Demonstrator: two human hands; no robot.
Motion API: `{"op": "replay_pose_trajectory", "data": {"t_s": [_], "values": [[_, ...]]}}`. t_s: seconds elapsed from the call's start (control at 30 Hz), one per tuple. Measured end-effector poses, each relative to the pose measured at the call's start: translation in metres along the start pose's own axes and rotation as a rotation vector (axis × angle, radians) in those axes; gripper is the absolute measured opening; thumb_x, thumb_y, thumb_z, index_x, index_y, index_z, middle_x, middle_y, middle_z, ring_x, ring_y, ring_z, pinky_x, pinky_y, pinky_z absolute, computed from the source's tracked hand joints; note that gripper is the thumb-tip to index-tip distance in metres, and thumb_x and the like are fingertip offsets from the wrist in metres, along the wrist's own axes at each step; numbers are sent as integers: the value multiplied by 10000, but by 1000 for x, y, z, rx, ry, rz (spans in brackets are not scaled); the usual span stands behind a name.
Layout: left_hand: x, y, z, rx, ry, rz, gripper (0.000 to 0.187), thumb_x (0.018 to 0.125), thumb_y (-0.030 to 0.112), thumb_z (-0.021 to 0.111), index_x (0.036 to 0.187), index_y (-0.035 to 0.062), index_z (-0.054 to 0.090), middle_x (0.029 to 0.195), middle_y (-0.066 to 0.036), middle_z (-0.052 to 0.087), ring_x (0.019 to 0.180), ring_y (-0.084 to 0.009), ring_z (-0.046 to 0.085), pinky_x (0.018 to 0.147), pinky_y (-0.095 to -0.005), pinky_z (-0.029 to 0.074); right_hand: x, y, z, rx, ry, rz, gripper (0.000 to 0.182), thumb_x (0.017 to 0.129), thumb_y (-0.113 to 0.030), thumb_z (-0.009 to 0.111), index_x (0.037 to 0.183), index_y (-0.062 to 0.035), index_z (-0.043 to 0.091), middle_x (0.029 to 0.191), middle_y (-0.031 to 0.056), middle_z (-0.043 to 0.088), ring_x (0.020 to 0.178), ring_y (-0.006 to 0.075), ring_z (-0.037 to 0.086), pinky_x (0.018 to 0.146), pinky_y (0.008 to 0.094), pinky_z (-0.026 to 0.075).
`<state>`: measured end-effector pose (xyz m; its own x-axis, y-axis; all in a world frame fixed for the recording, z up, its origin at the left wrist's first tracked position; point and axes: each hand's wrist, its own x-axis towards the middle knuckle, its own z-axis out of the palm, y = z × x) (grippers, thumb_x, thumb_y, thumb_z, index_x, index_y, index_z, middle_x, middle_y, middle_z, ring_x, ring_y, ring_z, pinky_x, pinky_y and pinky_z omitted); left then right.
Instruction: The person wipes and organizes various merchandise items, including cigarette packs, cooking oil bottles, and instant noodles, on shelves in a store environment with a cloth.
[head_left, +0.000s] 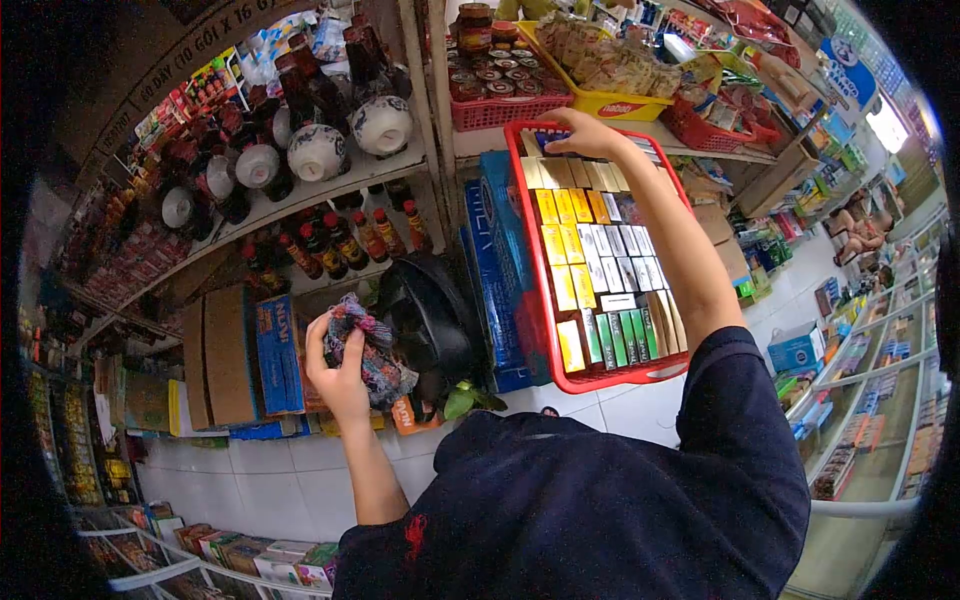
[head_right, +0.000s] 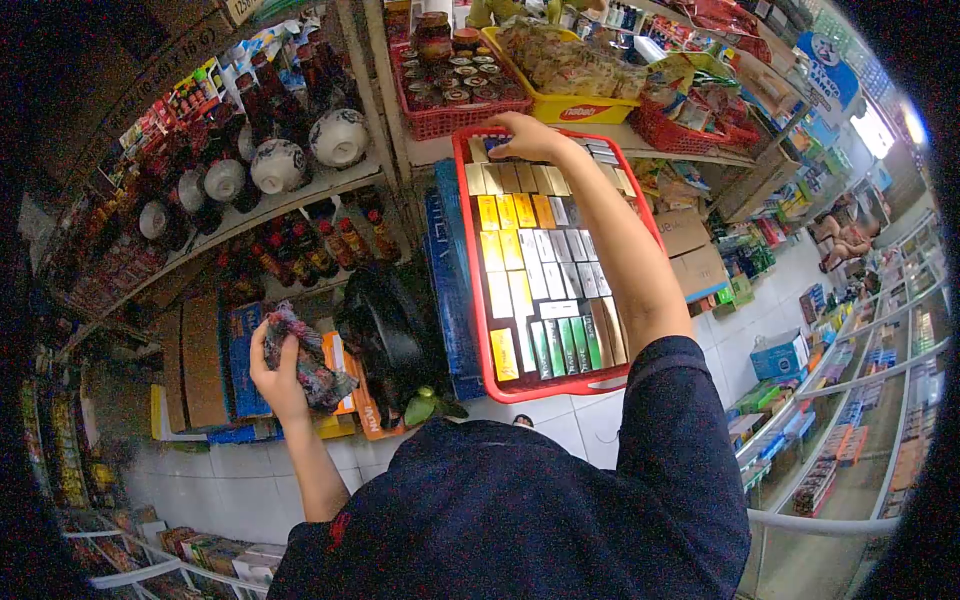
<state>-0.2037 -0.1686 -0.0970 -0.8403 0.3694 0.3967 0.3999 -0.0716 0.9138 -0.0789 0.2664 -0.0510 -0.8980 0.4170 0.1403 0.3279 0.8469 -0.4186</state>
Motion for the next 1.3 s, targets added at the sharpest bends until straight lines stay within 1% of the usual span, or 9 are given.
{"op": "replay_pose_trajectory", "data": {"t_s": [0.13, 0.2, 0.33, 0.4, 0.63, 0.97, 1.17, 1.23, 1.3], "values": [[-1, -5, 0, 38, -15, -33, 284, 718, 74, 616, 968, -24, 523, 1015, -80, 523, 955, -183, 476, 877, -294, 325, -6, 21, -15, 80, 91, 35, 490, 683, -232, 624, 1101, -12, 495, 1088, 182, 525, 998, 307, 503, 854, 353, 396], [-3, -7, 1, 32, -27, -59, 286, 718, 79, 616, 968, -24, 524, 1020, -81, 522, 961, -184, 475, 880, -297, 324, -5, 32, -25, -284, -67, 477, 508, 682, -321, 644, 1074, -28, 508, 1006, 165, 567, 904, 282, 559, 767, 345, 444], [-3, -7, 7, -53, -42, -89, 282, 721, 84, 613, 967, -24, 528, 1006, -80, 525, 953, -181, 477, 876, -294, 325, -15, 32, -8, -376, -8, 602, 523, 655, -416, 639, 978, -12, 561, 954, 196, 579, 883, 303, 569, 747, 376, 449], [-3, 0, 9, -50, -54, -78, 282, 721, 85, 611, 968, -24, 529, 1001, -80, 525, 948, -179, 478, 873, -293, 327, -14, 15, -3, -431, 109, 732, 396, 698, -304, 585, 989, -36, 578, 1009, 177, 569, 938, 293, 553, 772, 372, 447], [-10, 4, 11, -18, -107, -114, 376, 731, 138, 616, 1053, -25, 510, 1066, -95, 515, 1002, -180, 450, 907, -294, 294, -25, 28, -7, -392, 49, 602, 459, 588, -351, 621, 866, 15, 604, 864, 217, 594, 785, 336, 590, 669, 403, 467], [-15, 8, 6, -28, -95, -105, 295, 732, 91, 567, 1003, -8, 509, 1005, -69, 502, 946, -177, 464, 865, -290, 325, -28, -6, -19, -357, 78, 752, 493, 608, -369, 611, 950, -15, 584, 919, 185, 597, 861, 300, 580, 738, 381, 452], [-5, -3, 11, -264, -172, -165, 385, 727, 94, 483, 1105, 33, 434, 1087, -80, 432, 1039, -181, 393, 916, -288, 268, -49, -17, -65, -313, 561, 394, 442, 687, -354, 580, 967, -12, 576, 938, 190, 576, 793, 279, 594, 680, 373, 470], [0, 12, 25, -296, -197, -173, 372, 743, 79, 506, 1106, 36, 440, 1087, -80, 439, 1037, -175, 398, 916, -295, 275, -66, -46, -71, 265, 661, 89, 385, 732, -302, 556, 993, -19, 556, 871, 150, 580, 758, 208, 587, 642, 328, 477], [5, 25, 48, -284, -178, -96, 367, 751, 79, 521, 1107, 43, 441, 1086, -78, 441, 1032, -174, 403, 915, -300, 279, -88, -88, -63, 570, 615, 107, 358, 741, -270, 555, 1010, -35, 546, 886, 121, 569, 772, 181, 574, 641, 305, 478]]}}
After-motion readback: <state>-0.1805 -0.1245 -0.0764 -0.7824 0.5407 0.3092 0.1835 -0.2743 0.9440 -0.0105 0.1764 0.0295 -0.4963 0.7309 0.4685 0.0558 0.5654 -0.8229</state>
